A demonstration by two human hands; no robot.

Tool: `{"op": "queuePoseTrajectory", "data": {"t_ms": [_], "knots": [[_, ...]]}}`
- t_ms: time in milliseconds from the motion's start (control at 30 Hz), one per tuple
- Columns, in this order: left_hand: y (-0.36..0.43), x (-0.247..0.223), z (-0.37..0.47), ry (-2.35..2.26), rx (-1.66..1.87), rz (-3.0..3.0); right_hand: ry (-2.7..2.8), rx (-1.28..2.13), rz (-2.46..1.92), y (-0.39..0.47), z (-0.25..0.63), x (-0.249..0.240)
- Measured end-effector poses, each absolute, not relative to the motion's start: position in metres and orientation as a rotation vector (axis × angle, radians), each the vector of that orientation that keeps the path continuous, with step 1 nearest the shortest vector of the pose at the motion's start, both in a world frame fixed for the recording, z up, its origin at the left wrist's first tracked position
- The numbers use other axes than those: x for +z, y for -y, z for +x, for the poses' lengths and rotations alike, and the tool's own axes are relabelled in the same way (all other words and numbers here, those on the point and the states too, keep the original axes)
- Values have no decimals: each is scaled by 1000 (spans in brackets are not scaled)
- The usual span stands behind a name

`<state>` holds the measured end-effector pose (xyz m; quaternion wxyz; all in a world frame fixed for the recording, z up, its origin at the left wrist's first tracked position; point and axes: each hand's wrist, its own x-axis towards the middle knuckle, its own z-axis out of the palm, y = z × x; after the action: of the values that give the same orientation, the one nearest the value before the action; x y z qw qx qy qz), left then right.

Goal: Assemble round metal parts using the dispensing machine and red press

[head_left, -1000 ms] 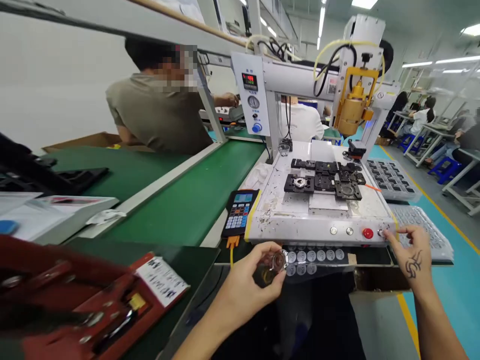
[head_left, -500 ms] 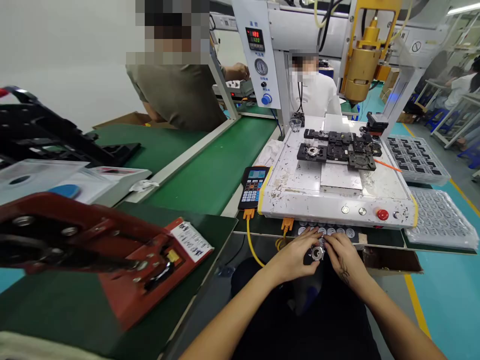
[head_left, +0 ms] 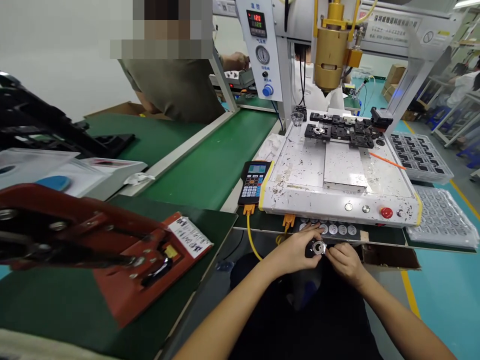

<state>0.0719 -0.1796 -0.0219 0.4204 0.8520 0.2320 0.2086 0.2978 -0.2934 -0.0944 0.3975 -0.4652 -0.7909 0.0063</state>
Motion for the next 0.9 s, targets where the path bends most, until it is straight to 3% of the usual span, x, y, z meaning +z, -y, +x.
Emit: {"op": "queuePoseTrajectory", "data": {"t_ms": [367, 467, 633, 900], "knots": [[211, -3, 80, -671, 686, 2006, 1290, 528, -1639, 331, 315, -5], [226, 6, 71, -709, 692, 1660, 1210, 661, -1648, 327, 306, 13], [243, 19, 57, -696, 655, 853, 945, 1014, -1504, 314, 279, 27], [256, 39, 40, -734, 694, 588, 875, 1158, -1443, 298, 264, 26]]}}
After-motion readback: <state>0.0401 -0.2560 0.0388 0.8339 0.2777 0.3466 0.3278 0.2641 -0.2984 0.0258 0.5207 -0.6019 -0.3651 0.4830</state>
